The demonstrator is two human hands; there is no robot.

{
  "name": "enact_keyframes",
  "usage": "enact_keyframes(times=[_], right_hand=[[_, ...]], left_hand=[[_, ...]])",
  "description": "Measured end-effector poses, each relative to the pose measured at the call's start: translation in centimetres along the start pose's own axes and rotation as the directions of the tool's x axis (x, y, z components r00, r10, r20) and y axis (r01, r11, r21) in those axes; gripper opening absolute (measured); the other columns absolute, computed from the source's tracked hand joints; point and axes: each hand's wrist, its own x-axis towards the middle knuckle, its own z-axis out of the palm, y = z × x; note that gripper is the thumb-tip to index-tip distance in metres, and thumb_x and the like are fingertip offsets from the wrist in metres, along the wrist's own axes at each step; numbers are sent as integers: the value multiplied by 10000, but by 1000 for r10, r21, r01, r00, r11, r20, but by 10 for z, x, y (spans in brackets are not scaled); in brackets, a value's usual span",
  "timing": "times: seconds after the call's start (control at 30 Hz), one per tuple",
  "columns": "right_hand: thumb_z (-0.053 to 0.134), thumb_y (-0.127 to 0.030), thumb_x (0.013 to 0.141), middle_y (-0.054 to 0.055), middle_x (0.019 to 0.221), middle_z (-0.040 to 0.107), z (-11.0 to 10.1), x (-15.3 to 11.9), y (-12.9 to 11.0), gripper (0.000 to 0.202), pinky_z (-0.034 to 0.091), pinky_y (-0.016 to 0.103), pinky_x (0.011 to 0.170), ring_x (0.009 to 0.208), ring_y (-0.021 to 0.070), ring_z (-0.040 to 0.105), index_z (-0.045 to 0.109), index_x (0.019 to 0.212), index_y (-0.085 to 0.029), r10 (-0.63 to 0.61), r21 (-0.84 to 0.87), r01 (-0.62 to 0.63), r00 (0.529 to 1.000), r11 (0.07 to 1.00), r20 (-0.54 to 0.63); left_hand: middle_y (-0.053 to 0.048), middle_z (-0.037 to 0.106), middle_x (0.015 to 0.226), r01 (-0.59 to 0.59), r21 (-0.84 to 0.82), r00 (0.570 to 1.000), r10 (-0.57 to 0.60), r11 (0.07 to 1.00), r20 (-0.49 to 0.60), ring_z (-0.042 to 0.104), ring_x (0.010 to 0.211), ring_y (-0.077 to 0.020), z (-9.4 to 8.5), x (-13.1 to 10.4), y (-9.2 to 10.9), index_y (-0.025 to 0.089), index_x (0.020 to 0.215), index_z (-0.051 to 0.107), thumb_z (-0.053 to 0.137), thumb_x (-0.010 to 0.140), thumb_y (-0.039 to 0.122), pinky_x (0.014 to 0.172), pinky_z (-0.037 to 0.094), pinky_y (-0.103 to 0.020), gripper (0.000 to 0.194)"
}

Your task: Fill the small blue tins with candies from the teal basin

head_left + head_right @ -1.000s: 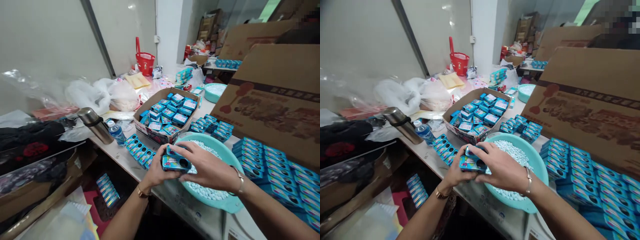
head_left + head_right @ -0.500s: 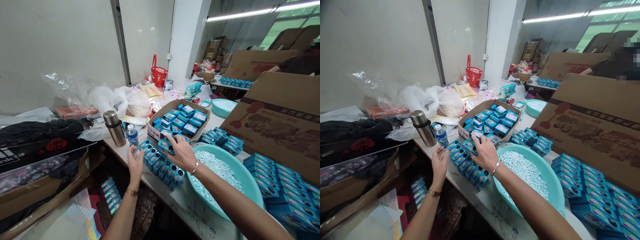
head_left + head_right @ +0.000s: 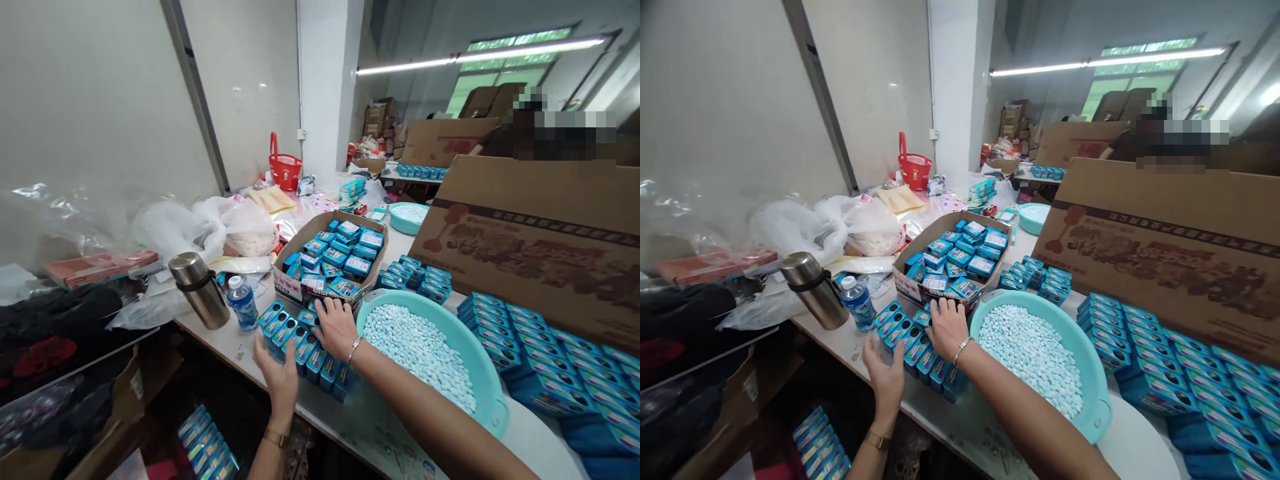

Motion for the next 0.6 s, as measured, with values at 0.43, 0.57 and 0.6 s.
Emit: enact_keyframes(times=[0.43,0.57,0.6], right_hand=[[509,-365,959,148,1294,618,-25,-101,102,361,536,445,947,1174,291,600,601,1279,-223,115,350,-37,972,936,-206],[498,-388,968,105,1191,692,-17,-131,142,317,600,382,828,1040,257,695,652,1210,-254,192,385,-112,966,916,-176],[502,-400,965,94,1168,708,-13,-138,153,311,609,369,804,1014,253,709,668,1191,-265,207,383,-127,962,915,-176]], left_hand=[[-195,573,1329,-669,498,647,103,551,755,571,1237,-313,160,226,111,169,1499,318,606,875,403,1002,478,-419,726],[-272,380,1506,-748,583,580,-112,317,806,456,1336,-440,220,228,89,236,1546,217,853,617,409,989,456,-492,1139],[-297,334,1529,-747,600,585,-145,287,798,434,1341,-476,228,226,81,238,1546,218,890,552,408,974,455,-518,1211]])
